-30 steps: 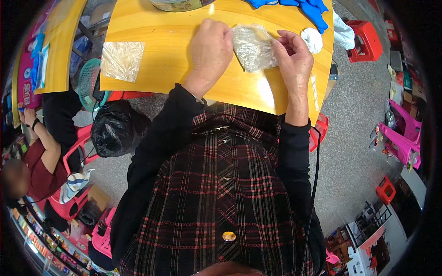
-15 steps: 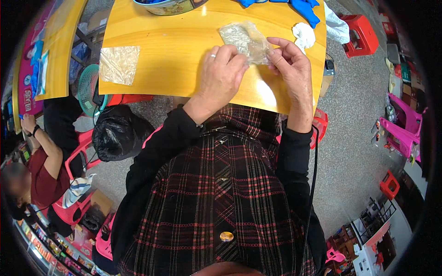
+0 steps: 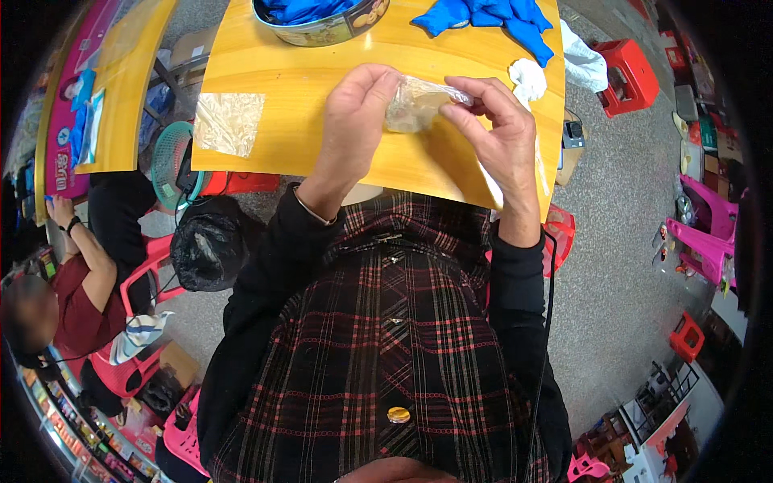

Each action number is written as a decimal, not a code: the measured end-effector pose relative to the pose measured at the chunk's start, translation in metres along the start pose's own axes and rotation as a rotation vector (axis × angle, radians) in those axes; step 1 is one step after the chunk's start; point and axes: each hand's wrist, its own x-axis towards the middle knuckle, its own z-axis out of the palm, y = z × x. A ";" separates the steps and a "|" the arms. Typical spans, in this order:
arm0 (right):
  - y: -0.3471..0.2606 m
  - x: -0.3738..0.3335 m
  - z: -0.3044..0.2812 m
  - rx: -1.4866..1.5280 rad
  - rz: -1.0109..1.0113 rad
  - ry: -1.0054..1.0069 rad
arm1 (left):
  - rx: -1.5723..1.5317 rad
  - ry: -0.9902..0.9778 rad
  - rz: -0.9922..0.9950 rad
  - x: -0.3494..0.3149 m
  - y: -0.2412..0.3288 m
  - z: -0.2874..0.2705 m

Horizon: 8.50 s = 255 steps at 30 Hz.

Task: Stuffing small blue fabric objects with white filling material.

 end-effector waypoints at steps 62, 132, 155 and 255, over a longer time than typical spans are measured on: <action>0.024 -0.019 0.005 0.483 0.376 0.146 | -0.354 -0.048 -0.159 -0.030 -0.003 -0.010; 0.026 -0.015 0.029 -0.694 -0.099 -0.057 | 1.580 -0.370 0.486 -0.053 -0.018 -0.033; 0.017 0.184 0.126 -0.524 -0.349 -0.050 | 1.244 -0.131 0.581 -0.055 -0.006 -0.057; -0.011 -0.023 0.093 0.177 0.189 -0.030 | 0.367 0.225 0.118 -0.059 -0.014 -0.049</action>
